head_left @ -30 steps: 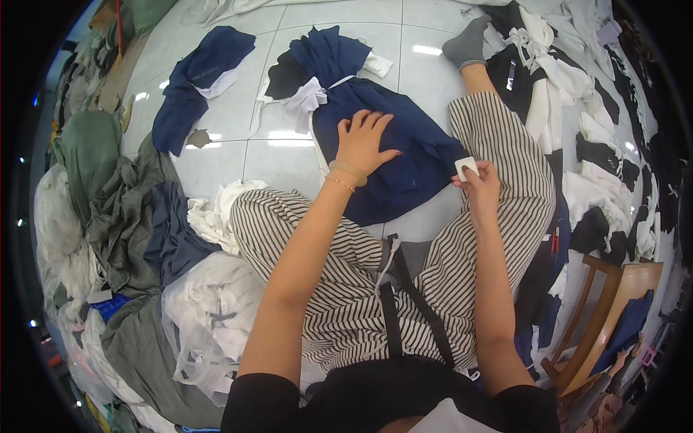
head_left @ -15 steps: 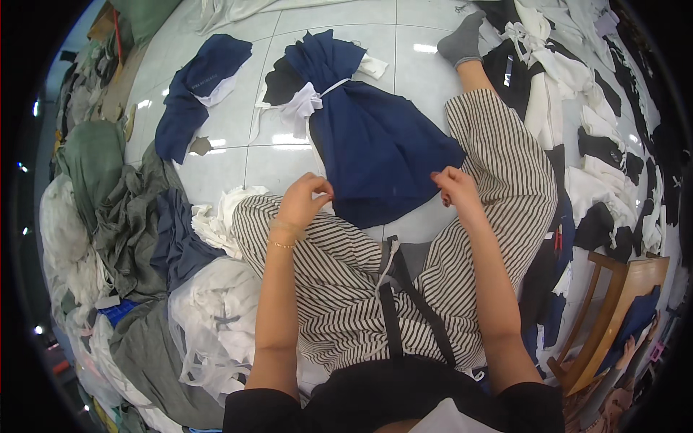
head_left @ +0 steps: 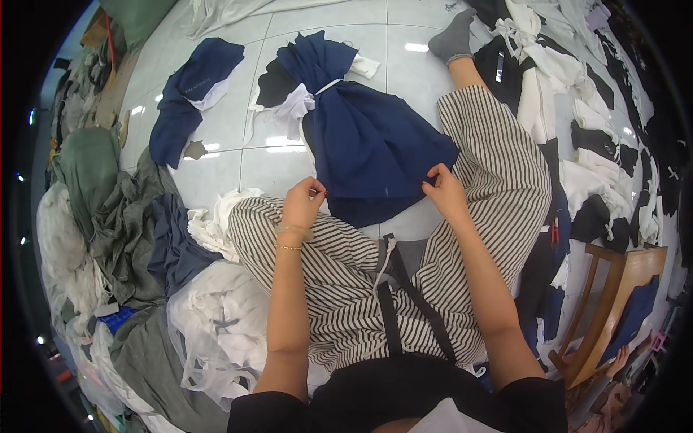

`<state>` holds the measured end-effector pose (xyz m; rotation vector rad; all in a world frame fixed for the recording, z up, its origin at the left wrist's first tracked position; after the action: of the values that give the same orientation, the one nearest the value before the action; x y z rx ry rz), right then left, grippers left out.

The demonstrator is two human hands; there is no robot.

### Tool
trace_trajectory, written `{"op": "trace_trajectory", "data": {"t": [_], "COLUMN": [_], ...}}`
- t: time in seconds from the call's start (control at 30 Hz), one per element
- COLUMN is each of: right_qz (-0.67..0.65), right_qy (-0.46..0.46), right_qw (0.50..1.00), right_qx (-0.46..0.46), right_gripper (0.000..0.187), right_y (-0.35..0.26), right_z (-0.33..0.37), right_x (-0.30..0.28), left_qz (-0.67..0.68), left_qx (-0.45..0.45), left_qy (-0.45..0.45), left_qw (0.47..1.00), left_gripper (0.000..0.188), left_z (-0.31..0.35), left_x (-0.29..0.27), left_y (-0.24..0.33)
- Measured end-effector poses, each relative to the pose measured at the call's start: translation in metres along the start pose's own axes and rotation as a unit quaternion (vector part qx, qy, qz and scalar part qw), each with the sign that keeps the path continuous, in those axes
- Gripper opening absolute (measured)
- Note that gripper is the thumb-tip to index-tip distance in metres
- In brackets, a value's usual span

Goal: The person sits on the floor and folds several pieces of clothing, including dark and white garments. They smooth the fabric, fold the items, and tie drawstrings to secure them. The person also uses a small white tag and a red tool to mark or cut parts of the garments.

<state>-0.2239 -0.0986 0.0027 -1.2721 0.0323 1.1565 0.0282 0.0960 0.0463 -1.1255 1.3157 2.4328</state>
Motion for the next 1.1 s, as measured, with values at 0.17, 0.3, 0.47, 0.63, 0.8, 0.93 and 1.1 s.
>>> {"op": "trace_trajectory", "data": {"t": [0.17,0.3,0.47,0.63,0.8,0.93,1.1], "right_qz": [-0.004,0.000,-0.006,-0.003,-0.008,-0.005,-0.008], "right_qy": [0.014,0.022,0.020,0.015,0.006,0.006,0.002], "right_qw": [1.000,1.000,1.000,1.000,1.000,1.000,1.000], "right_qx": [0.007,0.011,0.010,0.017,0.024,0.025,0.027], "right_gripper": [0.027,0.025,0.022,0.019,0.017,0.016,0.015], "right_y": [0.006,0.008,0.007,0.004,0.002,0.003,0.002], "right_z": [-0.003,-0.004,-0.004,-0.004,-0.003,-0.003,-0.003], "right_x": [0.000,0.001,0.001,0.000,-0.001,-0.001,0.000], "left_qz": [-0.011,-0.019,-0.022,-0.027,-0.022,-0.020,-0.026], "left_qx": [-0.033,-0.064,-0.054,-0.059,-0.060,-0.066,-0.061], "left_qy": [-0.009,-0.014,-0.005,-0.011,-0.014,-0.017,-0.010], "left_qw": [0.999,0.998,0.998,0.998,0.998,0.997,0.998], "left_gripper": [0.010,0.015,0.023,0.026,0.027,0.028,0.024], "left_z": [0.002,0.003,0.002,0.002,0.003,0.002,0.003], "left_x": [0.000,0.002,0.007,0.010,0.011,0.011,0.011], "left_y": [-0.003,-0.003,-0.007,-0.008,-0.006,-0.005,-0.007]}}
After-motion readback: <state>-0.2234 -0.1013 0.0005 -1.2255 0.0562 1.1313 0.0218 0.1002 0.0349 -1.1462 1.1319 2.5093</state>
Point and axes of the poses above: each hand's wrist, its own z-axis away from the middle knuckle, its own x-axis out of the palm, y = z × x, the point moved 1 cm from there along -z, towards the middle knuckle, and after that the axes turned 5 degrees about -y, right-handed, at the moved point
